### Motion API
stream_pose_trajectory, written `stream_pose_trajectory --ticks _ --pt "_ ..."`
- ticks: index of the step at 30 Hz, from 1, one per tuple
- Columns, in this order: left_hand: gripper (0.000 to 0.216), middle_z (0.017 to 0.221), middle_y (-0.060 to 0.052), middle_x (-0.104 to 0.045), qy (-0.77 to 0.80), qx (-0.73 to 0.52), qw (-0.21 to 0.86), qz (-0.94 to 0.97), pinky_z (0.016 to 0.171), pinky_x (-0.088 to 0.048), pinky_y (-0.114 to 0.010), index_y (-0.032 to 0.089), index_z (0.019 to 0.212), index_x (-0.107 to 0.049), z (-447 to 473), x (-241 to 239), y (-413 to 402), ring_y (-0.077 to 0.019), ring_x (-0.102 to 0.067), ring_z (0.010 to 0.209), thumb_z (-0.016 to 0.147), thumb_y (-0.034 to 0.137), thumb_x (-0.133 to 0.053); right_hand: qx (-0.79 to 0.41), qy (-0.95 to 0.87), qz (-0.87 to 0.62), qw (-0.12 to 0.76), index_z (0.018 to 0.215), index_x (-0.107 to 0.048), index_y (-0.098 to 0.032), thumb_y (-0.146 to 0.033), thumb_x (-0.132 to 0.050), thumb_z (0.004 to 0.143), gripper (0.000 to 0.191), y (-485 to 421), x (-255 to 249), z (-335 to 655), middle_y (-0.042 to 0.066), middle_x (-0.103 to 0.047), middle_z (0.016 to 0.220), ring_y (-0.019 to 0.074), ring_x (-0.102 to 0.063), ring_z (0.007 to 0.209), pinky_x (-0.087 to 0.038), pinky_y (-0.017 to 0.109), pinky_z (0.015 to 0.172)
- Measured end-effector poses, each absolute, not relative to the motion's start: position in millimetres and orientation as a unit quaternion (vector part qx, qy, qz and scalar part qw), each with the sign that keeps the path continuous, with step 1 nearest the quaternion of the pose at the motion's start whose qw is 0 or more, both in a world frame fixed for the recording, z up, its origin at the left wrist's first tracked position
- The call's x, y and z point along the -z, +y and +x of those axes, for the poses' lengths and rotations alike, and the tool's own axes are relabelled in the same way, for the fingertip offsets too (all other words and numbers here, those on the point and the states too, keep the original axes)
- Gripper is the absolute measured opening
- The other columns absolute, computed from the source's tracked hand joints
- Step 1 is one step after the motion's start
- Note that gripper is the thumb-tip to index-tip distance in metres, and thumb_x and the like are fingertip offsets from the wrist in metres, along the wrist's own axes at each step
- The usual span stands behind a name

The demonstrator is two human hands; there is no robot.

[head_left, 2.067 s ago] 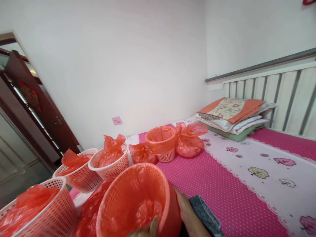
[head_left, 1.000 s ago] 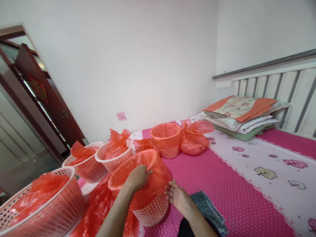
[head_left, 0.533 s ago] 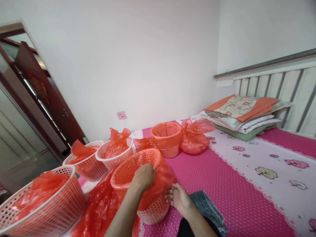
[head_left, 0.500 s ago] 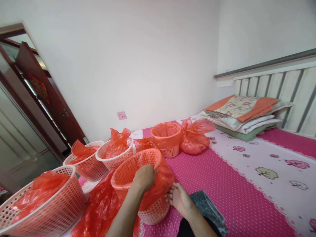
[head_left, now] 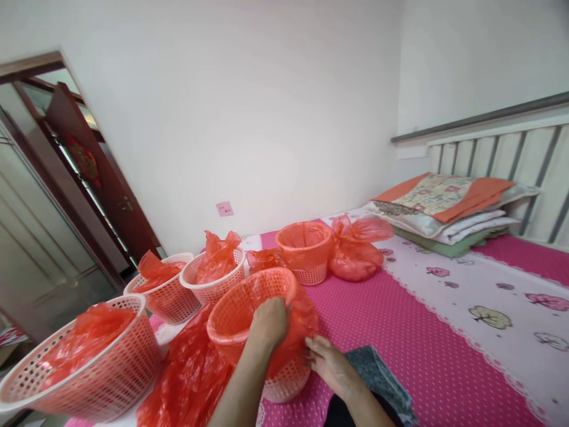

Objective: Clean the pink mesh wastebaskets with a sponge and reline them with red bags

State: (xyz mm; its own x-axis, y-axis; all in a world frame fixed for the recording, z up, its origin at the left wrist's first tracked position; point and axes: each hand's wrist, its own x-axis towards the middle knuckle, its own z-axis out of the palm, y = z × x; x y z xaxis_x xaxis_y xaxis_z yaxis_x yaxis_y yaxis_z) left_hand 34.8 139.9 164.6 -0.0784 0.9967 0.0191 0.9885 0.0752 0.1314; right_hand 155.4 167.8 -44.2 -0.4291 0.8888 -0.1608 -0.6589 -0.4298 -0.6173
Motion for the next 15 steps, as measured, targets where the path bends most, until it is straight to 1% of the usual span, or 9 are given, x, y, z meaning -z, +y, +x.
stream_pose_trajectory --ticks 2,4,5,6,8,10,12,14,15 --pt "0.050 0.127 -0.023 -0.080 0.729 -0.075 0.040 0.679 0.102 -0.056 -0.045 0.009 0.143 -0.063 43.0 -162.8 137.7 -0.0371 -0.074 0.123 0.101 0.036 -0.055 -0.806 -0.242 -0.261 0.472 0.073 -0.069 -0.020 -0.036 -0.103 0.056 0.041 169.3 46.9 152.2 -0.001 -0.074 0.068 0.0134 -0.066 0.062 -0.047 0.026 0.065" --pt "0.079 0.140 -0.020 -0.075 0.710 -0.126 0.065 0.690 0.110 -0.053 -0.040 0.013 0.162 -0.041 50.1 -162.9 131.0 -0.0330 -0.070 0.133 0.092 0.036 -0.072 -0.803 -0.236 -0.278 0.471 0.073 -0.069 -0.020 -0.036 -0.103 0.053 0.043 171.8 51.0 151.1 -0.002 -0.073 0.066 0.0127 -0.064 0.059 -0.045 0.025 0.063" --pt "0.093 0.149 -0.019 -0.070 0.692 -0.165 0.087 0.697 0.116 -0.050 -0.038 0.015 0.166 -0.032 50.9 -164.2 125.4 -0.0302 -0.065 0.140 0.087 0.034 -0.078 -0.802 -0.232 -0.280 0.473 0.074 -0.070 -0.021 -0.037 -0.102 0.052 0.043 173.0 52.8 151.7 -0.002 -0.074 0.067 0.0135 -0.066 0.061 -0.047 0.026 0.065" --pt "0.100 0.158 -0.017 -0.063 0.671 -0.207 0.108 0.703 0.121 -0.046 -0.036 0.018 0.168 -0.028 48.9 -166.4 118.5 -0.0274 -0.059 0.147 0.084 0.031 -0.081 -0.802 -0.229 -0.279 0.476 0.074 -0.069 -0.021 -0.038 -0.101 0.051 0.043 173.9 54.2 152.8 -0.002 -0.075 0.070 0.0148 -0.068 0.064 -0.049 0.027 0.067" --pt "0.097 0.169 -0.012 -0.052 0.638 -0.277 0.136 0.706 0.129 -0.038 -0.036 0.022 0.167 -0.031 34.6 -172.8 100.9 -0.0231 -0.048 0.156 0.084 0.028 -0.080 -0.805 -0.225 -0.272 0.477 0.074 -0.069 -0.022 -0.040 -0.098 0.053 0.041 174.8 55.5 155.7 -0.001 -0.077 0.074 0.0174 -0.070 0.068 -0.052 0.030 0.072" --pt "0.090 0.167 -0.008 -0.055 0.640 -0.287 0.134 0.700 0.130 -0.037 -0.042 0.028 0.164 -0.036 8.0 -179.8 81.5 -0.0228 -0.049 0.156 0.085 0.029 -0.078 -0.809 -0.224 -0.269 0.472 0.076 -0.069 -0.021 -0.041 -0.094 0.057 0.037 175.3 55.4 158.3 0.001 -0.078 0.077 0.0196 -0.072 0.072 -0.053 0.033 0.076" --pt "0.085 0.164 -0.006 -0.058 0.681 -0.222 0.136 0.685 0.131 -0.035 -0.046 0.031 0.158 -0.048 -24.9 -184.3 64.8 -0.0262 -0.048 0.156 0.080 0.028 -0.080 -0.813 -0.220 -0.271 0.466 0.077 -0.069 -0.021 -0.042 -0.092 0.061 0.035 176.2 55.2 159.8 0.003 -0.078 0.078 0.0209 -0.073 0.074 -0.053 0.034 0.078" --pt "0.085 0.167 -0.007 -0.055 0.715 -0.125 0.130 0.676 0.133 -0.032 -0.049 0.029 0.155 -0.053 -56.1 -184.1 54.6 -0.0287 -0.045 0.158 0.075 0.021 -0.079 -0.814 -0.215 -0.272 0.466 0.079 -0.069 -0.021 -0.043 -0.090 0.063 0.034 177.7 55.9 160.4 0.003 -0.078 0.079 0.0212 -0.074 0.076 -0.054 0.034 0.079" --pt "0.083 0.166 -0.007 -0.056 0.722 -0.088 0.114 0.676 0.133 -0.030 -0.051 0.029 0.154 -0.054 -69.0 -182.2 52.5 -0.0297 -0.043 0.158 0.075 0.019 -0.077 -0.814 -0.212 -0.273 0.467 0.081 -0.069 -0.021 -0.043 -0.089 0.063 0.034 178.6 56.8 160.5 0.003 -0.078 0.080 0.0211 -0.074 0.077 -0.054 0.034 0.079"
